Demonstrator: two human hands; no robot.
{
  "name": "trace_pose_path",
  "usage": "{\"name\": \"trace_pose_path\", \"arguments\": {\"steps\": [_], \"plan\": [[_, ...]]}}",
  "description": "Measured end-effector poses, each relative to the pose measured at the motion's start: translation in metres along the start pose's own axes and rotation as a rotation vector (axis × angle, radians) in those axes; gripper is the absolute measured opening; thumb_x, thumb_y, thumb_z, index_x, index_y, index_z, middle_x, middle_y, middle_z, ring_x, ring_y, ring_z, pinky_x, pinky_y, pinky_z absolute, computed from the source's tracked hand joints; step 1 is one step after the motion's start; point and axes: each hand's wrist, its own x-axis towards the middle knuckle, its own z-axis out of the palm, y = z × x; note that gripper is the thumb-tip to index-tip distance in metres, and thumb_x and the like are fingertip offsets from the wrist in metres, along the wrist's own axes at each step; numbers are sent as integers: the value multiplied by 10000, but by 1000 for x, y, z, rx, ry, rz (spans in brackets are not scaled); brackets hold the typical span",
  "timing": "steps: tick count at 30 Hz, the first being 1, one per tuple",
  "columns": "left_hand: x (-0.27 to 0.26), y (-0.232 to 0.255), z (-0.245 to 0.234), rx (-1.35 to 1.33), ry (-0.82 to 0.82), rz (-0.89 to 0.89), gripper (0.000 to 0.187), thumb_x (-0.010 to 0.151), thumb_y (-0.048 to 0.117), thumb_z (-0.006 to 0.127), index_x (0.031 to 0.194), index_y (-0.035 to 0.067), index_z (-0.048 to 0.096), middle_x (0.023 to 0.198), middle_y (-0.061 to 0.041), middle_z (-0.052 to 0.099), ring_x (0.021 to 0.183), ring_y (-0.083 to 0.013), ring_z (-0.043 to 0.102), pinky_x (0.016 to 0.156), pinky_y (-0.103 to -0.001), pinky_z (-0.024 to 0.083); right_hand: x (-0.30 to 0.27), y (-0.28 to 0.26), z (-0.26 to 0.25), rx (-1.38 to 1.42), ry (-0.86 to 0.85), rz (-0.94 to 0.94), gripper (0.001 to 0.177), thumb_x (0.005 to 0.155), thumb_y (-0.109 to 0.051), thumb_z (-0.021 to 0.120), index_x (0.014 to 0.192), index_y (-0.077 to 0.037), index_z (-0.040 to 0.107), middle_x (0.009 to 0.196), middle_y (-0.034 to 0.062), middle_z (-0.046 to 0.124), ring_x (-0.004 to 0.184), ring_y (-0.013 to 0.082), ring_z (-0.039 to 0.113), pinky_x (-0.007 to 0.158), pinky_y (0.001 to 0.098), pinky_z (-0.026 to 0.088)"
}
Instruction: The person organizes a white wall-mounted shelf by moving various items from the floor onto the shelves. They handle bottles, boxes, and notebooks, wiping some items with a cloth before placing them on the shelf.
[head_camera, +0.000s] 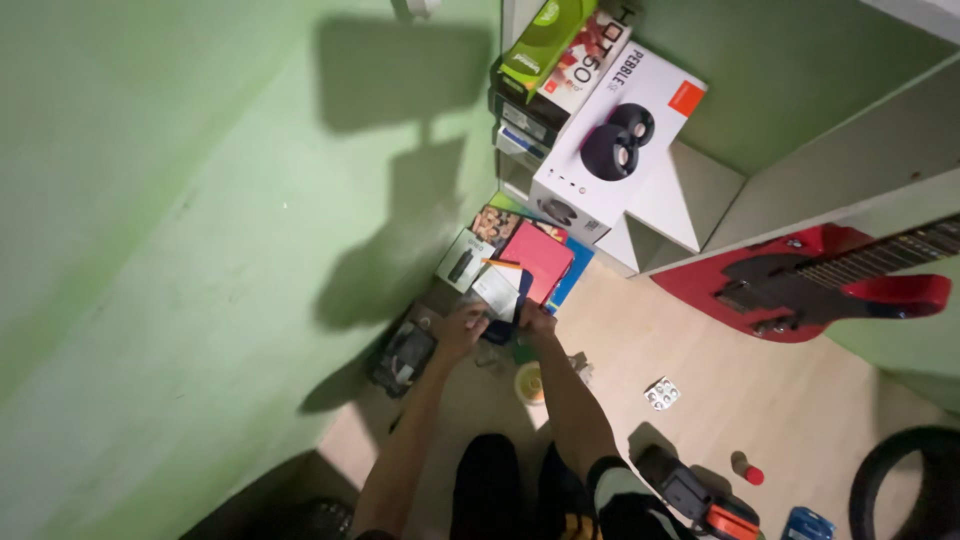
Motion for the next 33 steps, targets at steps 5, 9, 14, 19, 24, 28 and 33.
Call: {"name": "trace_pose_path", "arguments": {"steps": [5,9,14,19,24,28,33], "plan": [[-29,21,-15,-286,-72,-141,400,920,187,762,1263,24,635,1053,-86,685,962,-159,634,844,-332,536,-3,-22,-10,191,55,-30,270,950,-281,761,926,-16,718,760,59,674,594,132,616,506,303,488],[-25,71,-18,-511,-103,-238,491,835,166,723,1298,46,608,984,-45,647,845,-176,614,692,-384,533,-18,-54,-55,103,40,-28,247,904,-302,734,913,-55,729,733,9,693,562,118,644,461,325,551],[-9,134,-8,-164,-16,-54,487,909,220,764,1331,39,601,1049,-88,643,872,-193,642,737,-354,556,-38,-73,-121,-316,78,-322,444,994,-390,728,940,49,768,698,143,687,558,196,673,517,342,544],[-6,157,43,-178,-2,-78,618,827,278,831,1351,63,584,1071,-105,654,816,-215,685,630,-332,572,-45,-38,-213,-8,-52,-211,450,1006,-404,650,1161,7,746,913,126,724,664,168,689,539,361,610],[2,159,114,-441,-154,-500,801,782,310,826,1435,171,383,1149,-27,631,964,-188,659,624,-386,606,-72,5,-276,285,-292,-54,455,998,-360,628,1241,21,680,1051,88,739,851,149,715,694,323,616],[9,158,144,-826,-292,-434,619,811,214,826,1357,49,586,1185,-87,692,1052,-210,687,845,-353,602,-86,9,-273,331,-365,-5,482,1022,-367,616,1282,37,648,1035,109,729,853,201,709,717,336,593],[-2,154,111,-668,-352,-94,451,908,106,717,1335,-6,624,1184,-94,717,1067,-163,652,941,-322,522,-90,19,-224,20,-178,-80,497,1044,-390,599,1334,14,589,973,111,692,814,282,709,729,409,604]]}}
